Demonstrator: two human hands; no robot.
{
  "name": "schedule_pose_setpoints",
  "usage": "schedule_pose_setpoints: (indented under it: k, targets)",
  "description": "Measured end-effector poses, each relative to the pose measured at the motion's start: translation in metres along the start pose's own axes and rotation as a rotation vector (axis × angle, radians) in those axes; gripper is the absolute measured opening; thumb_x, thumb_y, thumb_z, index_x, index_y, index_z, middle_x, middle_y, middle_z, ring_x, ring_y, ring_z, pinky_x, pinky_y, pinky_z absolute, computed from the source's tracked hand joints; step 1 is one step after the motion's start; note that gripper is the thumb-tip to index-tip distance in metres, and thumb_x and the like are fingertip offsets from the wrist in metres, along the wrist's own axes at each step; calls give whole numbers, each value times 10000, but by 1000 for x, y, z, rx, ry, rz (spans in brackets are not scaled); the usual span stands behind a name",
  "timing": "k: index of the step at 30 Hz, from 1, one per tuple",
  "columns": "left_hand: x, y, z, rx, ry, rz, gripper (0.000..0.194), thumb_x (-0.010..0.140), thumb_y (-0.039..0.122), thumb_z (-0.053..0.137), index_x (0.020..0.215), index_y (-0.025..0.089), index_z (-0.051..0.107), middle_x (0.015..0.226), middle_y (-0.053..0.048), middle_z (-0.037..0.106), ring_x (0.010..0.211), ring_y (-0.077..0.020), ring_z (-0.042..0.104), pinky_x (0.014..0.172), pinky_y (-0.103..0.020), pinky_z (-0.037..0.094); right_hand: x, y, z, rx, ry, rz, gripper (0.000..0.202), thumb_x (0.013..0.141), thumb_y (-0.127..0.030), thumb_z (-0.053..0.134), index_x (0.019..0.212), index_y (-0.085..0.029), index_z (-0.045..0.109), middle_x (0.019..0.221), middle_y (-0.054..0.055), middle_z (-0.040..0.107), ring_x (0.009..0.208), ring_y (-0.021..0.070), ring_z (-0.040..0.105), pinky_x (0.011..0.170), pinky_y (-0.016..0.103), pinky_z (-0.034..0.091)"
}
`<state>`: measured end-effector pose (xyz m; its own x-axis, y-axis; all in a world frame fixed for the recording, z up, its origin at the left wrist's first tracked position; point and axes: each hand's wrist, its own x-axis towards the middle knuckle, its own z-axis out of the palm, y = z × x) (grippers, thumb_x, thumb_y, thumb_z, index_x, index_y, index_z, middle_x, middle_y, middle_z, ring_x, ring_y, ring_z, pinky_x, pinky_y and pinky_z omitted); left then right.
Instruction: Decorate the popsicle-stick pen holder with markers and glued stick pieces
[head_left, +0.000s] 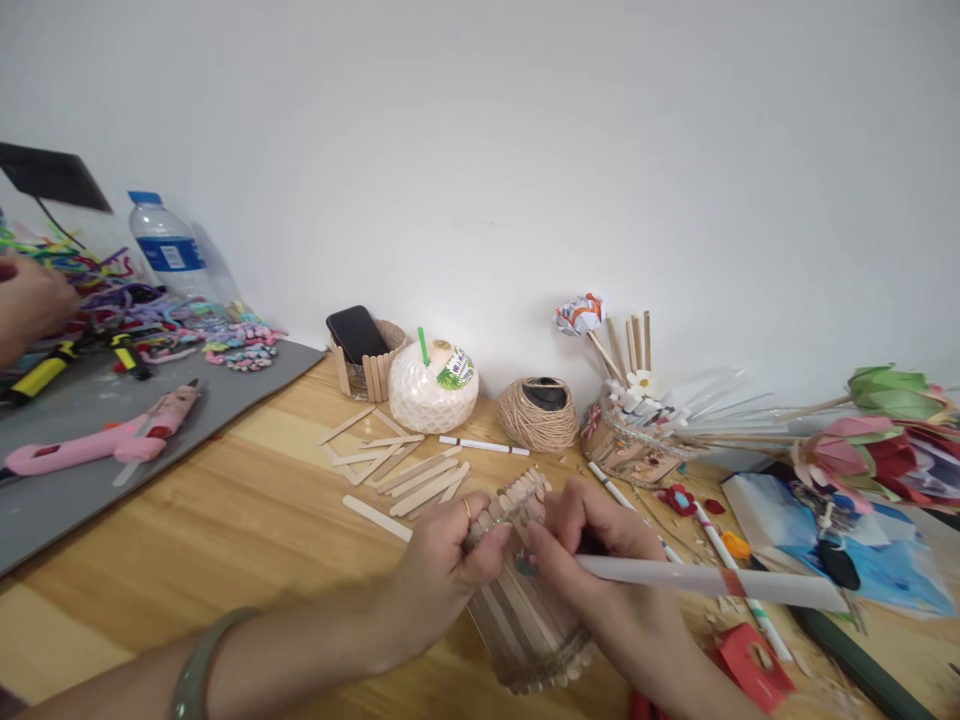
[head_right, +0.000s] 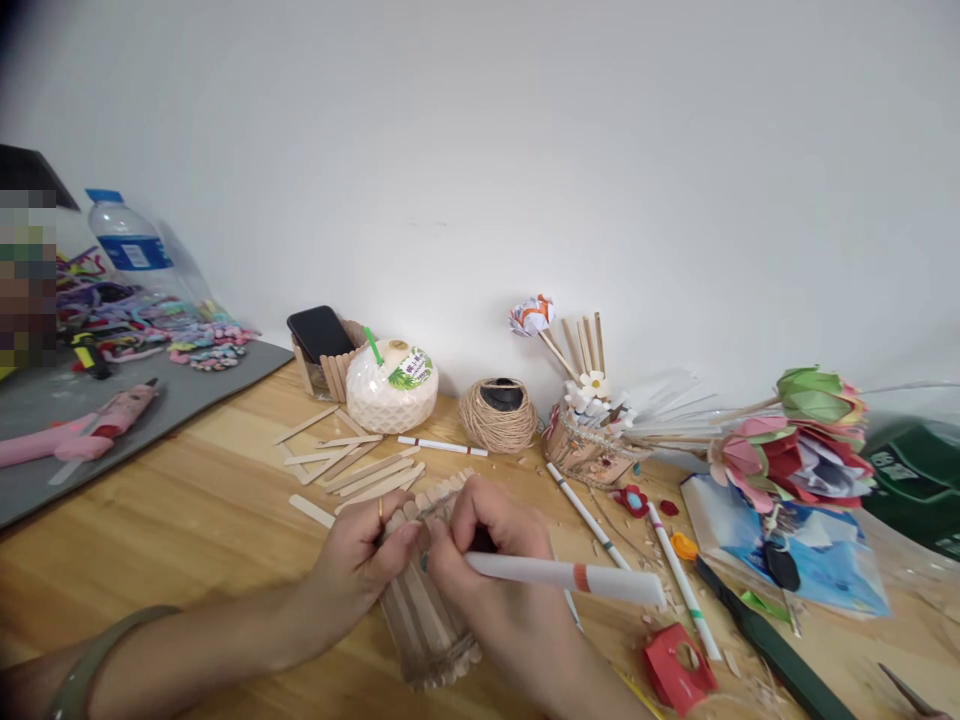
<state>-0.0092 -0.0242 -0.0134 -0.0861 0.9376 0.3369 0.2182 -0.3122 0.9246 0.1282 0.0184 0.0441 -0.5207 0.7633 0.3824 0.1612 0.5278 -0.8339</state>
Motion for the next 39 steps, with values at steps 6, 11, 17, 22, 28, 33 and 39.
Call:
schedule_pose_setpoints:
  k: [6, 11, 17, 22, 28, 33, 39]
  targets:
    - [0, 0, 0, -5, -3, 19, 334, 881, 393, 434, 613, 195, 419, 577, 60, 353, 531, -97, 333, 505, -211, 285, -1, -2, 0, 3, 15, -4, 316, 779, -214, 541, 550, -228, 324, 477, -71, 367, 434, 86, 313, 397, 204, 256]
    - [1, -1, -1, 24, 18, 9, 382, 877, 457, 425, 602, 193, 436, 563, 52, 379, 529, -104, 349, 505, -219, 300, 0, -2, 1, 11, 1, 3, 321, 779, -217, 555, 548, -225, 333, 479, -71, 370, 434, 85, 315, 396, 202, 260]
    - [2, -1, 0, 2, 5, 10, 376, 878, 457, 424, 611, 192, 445, 565, 50, 389, 528, -104, 357, 502, -216, 306, 1, -2, 1, 7, -18, -1, 324, 796, -217, 549, 561, -227, 327, 482, -73, 366, 431, 84, 311, 394, 204, 253]
    - [1, 0, 0, 4, 2, -3, 410, 880, 501, 410, 615, 192, 457, 562, 47, 399, 526, -105, 367, 506, -216, 314, 0, -1, 1, -13, -39, -17, 321, 795, -207, 542, 560, -228, 325, 485, -69, 373, 436, 87, 324, 397, 207, 266]
    - [1, 0, 0, -21, -11, 10, 398, 880, 499, 419, 634, 191, 472, 583, 45, 432, 539, -104, 381, 515, -207, 328, 0, -1, 2, -4, -36, 1, 316, 798, -215, 541, 564, -229, 328, 485, -72, 370, 431, 85, 318, 387, 204, 264]
    - [1, 1, 0, -26, -8, -6, 430, 875, 528, 409, 608, 194, 455, 561, 47, 403, 521, -104, 355, 498, -212, 316, 0, -2, 1, -18, -34, -31, 333, 777, -198, 550, 542, -224, 316, 480, -70, 370, 428, 84, 335, 394, 204, 279]
    - [2, 2, 0, 14, 20, 4, 467, 860, 571, 395, 575, 201, 381, 546, 54, 357, 511, -103, 338, 490, -222, 289, 1, -5, 1, -48, -48, -47, 330, 773, -192, 539, 539, -223, 309, 476, -72, 353, 423, 83, 319, 392, 208, 269]
